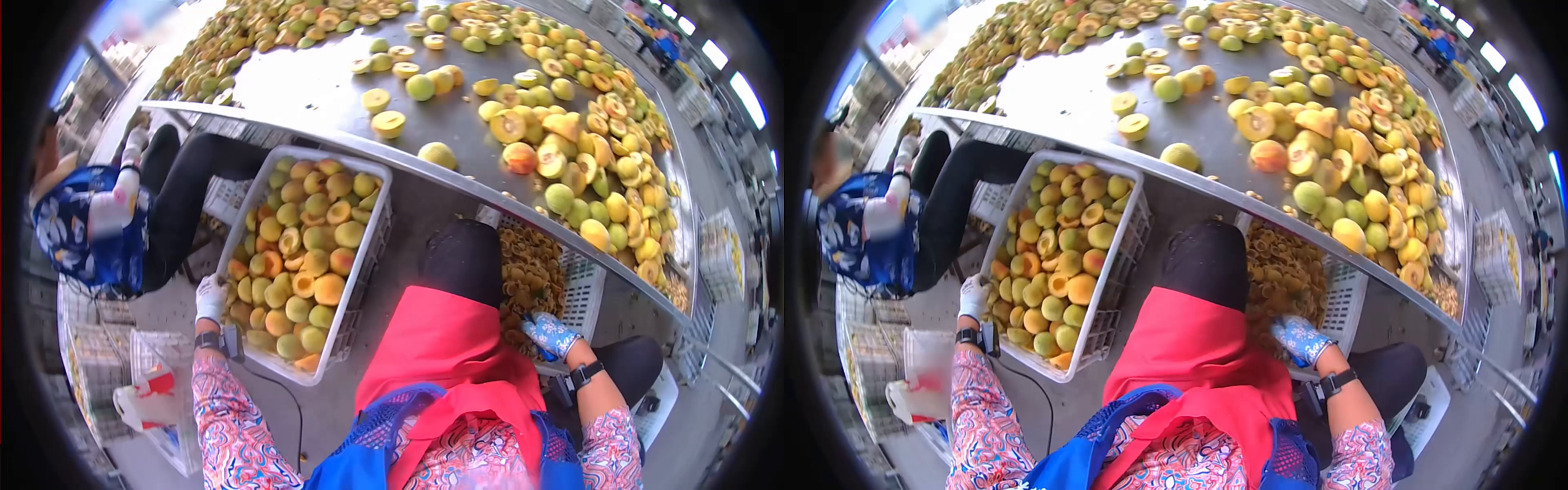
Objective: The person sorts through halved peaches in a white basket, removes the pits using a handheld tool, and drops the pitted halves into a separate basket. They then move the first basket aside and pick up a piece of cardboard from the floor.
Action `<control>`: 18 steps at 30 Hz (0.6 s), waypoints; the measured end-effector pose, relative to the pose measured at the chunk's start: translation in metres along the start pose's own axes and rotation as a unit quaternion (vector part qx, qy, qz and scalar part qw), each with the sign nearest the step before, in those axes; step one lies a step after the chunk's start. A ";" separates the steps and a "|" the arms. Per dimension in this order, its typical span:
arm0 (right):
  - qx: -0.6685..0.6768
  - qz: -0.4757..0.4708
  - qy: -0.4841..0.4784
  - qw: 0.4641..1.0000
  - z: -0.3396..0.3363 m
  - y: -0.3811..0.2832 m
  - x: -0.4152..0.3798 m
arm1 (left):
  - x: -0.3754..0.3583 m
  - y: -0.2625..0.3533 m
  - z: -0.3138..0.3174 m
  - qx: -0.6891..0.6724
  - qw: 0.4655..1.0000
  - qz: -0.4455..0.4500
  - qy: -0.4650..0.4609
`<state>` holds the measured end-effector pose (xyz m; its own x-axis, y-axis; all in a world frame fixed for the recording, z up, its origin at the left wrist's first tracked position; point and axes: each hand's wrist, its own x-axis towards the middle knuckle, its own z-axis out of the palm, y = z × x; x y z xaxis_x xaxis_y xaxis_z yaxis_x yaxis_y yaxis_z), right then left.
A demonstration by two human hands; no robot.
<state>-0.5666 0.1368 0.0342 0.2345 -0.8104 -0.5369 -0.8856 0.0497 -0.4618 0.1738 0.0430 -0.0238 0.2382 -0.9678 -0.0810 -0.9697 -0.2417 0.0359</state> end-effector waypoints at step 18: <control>0.271 0.003 -0.021 0.962 -0.073 -0.054 -0.051 | 0.016 0.631 -0.143 -0.005 0.861 0.507 0.033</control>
<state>-0.5603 0.1331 0.1379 0.2564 -0.7858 -0.5628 -0.5504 0.3600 -0.7533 -0.4259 -0.1353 0.1402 -0.7287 -0.6827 0.0544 -0.6799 0.7307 0.0623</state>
